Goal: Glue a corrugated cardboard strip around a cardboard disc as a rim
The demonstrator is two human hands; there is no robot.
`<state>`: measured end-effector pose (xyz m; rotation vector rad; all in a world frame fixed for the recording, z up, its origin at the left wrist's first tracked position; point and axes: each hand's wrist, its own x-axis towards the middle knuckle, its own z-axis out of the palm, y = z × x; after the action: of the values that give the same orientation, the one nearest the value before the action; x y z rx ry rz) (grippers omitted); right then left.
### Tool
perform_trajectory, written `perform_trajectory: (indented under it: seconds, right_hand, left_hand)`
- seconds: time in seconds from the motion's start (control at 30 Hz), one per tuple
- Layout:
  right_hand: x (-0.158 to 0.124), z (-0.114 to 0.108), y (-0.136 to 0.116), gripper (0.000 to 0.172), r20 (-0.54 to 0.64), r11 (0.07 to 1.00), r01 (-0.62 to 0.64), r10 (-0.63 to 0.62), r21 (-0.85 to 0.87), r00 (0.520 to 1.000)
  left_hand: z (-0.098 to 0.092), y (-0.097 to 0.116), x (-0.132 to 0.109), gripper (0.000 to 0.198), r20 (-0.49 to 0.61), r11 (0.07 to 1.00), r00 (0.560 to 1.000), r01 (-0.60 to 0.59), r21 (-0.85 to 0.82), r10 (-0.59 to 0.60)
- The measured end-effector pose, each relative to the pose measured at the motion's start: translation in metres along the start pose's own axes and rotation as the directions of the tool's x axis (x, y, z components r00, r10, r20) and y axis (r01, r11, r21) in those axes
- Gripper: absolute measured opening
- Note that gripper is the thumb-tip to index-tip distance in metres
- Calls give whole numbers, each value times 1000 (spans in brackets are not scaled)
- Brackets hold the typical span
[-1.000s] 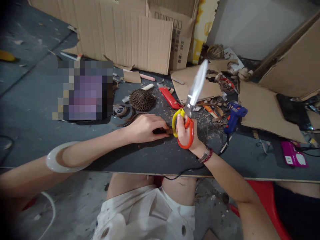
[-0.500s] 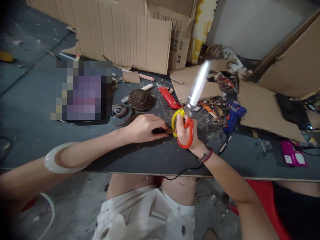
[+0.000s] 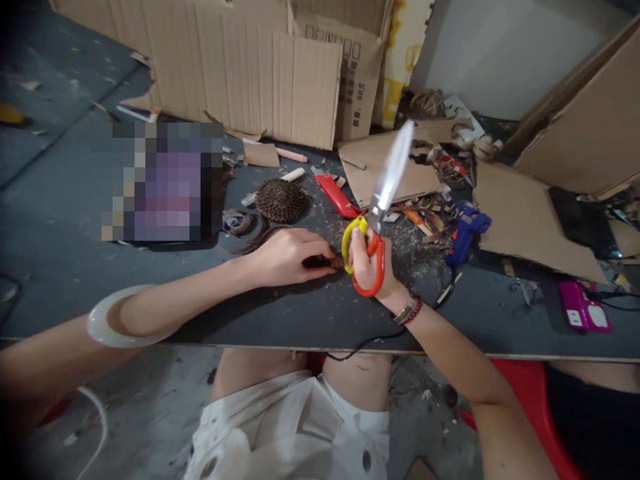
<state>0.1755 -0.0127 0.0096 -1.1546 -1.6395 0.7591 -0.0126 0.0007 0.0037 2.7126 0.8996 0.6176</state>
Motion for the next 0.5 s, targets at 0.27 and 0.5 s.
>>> perform_trajectory:
  seconds: [0.27,0.5]
  right_hand:
    - [1,-8,2,41,-62,999,-39,41,37,997]
    - [3,-5,2,39,21,1000,-25,25,1,999]
  left_hand:
    - [-1,1,0,19,15,1000,1000,22,11,-22]
    - [-1,1,0,19,11,1000,1000,7,-2,-7]
